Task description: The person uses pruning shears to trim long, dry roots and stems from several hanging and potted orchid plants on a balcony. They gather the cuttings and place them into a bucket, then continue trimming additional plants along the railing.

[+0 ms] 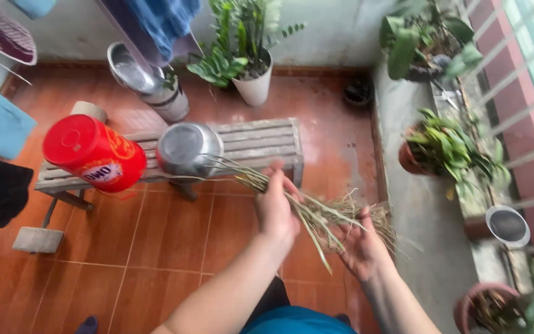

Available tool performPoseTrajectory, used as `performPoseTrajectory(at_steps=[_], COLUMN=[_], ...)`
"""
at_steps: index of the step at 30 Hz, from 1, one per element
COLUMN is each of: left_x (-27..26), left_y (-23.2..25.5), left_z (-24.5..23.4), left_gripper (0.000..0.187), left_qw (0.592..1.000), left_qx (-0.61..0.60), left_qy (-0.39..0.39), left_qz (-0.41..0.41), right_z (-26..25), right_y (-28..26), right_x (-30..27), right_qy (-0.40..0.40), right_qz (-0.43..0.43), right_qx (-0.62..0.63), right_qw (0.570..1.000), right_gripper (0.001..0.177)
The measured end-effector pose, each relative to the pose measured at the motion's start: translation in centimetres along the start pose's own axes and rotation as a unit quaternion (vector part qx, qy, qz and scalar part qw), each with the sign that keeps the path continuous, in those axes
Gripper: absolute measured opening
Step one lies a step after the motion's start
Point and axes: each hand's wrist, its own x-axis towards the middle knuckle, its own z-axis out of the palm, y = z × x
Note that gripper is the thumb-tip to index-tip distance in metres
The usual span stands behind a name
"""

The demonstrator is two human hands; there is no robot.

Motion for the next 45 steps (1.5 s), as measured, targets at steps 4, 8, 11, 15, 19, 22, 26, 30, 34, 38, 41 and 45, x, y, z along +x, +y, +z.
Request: performPoseTrajectory(at_steps=[4, 8, 11, 15, 19, 22, 26, 30, 34, 38, 41, 45], left_x=[5.5, 10.8, 13.7, 18.2, 21.9, 22.4, 23.4, 25.2, 28.9, 29.4, 28.6, 30.1], left_y=[0.5, 2.4, 4.6, 6.0, 7.0, 6.5, 8.3, 7.5, 4.3, 3.7, 5.4, 7.1], left_z=[-2.5, -4.2, -4.1, -4.3, -3.1, -1.6, 2.1, 5.1, 6.4, 8.7, 10.4, 12.0], left_gripper=[0.029, 0.028, 0.025, 0.033, 0.044, 0.047, 0.066, 0.082, 0.032, 0.035, 0.024, 0.035], left_qw=[0.996, 0.992, 0.991, 0.992, 0.987, 0.988, 0.986, 0.978, 0.972, 0.981, 0.977, 0.960], left_qx=[0.088, 0.119, 0.124, 0.112, 0.054, 0.026, 0.113, 0.105, 0.085, 0.036, 0.105, 0.242], left_qy=[-0.033, -0.041, -0.036, -0.058, -0.122, -0.082, -0.079, -0.162, -0.205, -0.158, -0.171, -0.136], left_qz=[-0.011, -0.024, -0.023, -0.020, -0.091, -0.127, -0.090, -0.075, -0.071, -0.108, -0.066, -0.043], right_z=[9.3, 9.1, 10.6, 16.3, 18.5, 20.1, 18.3, 18.8, 18.3, 17.5, 17.2, 18.5], right_y=[-0.9, 1.8, 1.8, 0.8, 0.4, 0.1, -1.7, -3.0, -5.1, -7.1, -9.3, -12.9], right_x=[5.9, 12.2, 13.9, 13.2, 14.2, 15.0, 18.6, 21.1, 23.1, 23.8, 23.8, 22.1], right_qy=[0.149, 0.151, 0.144, 0.080, 0.065, 0.049, 0.044, 0.007, -0.026, -0.018, 0.044, 0.101], right_qz=[0.030, -0.078, -0.134, -0.201, -0.205, -0.175, -0.155, -0.208, -0.235, -0.236, -0.160, -0.080], right_qx=[0.153, 0.024, -0.077, -0.205, -0.330, -0.385, -0.467, -0.569, -0.639, -0.661, -0.616, -0.499], right_qw=[0.976, 0.985, 0.977, 0.955, 0.919, 0.905, 0.869, 0.796, 0.732, 0.712, 0.770, 0.857], right_gripper=[0.039, 0.026, 0.043, 0.060, 0.069, 0.079, 0.079, 0.074, 0.073, 0.072, 0.072, 0.076])
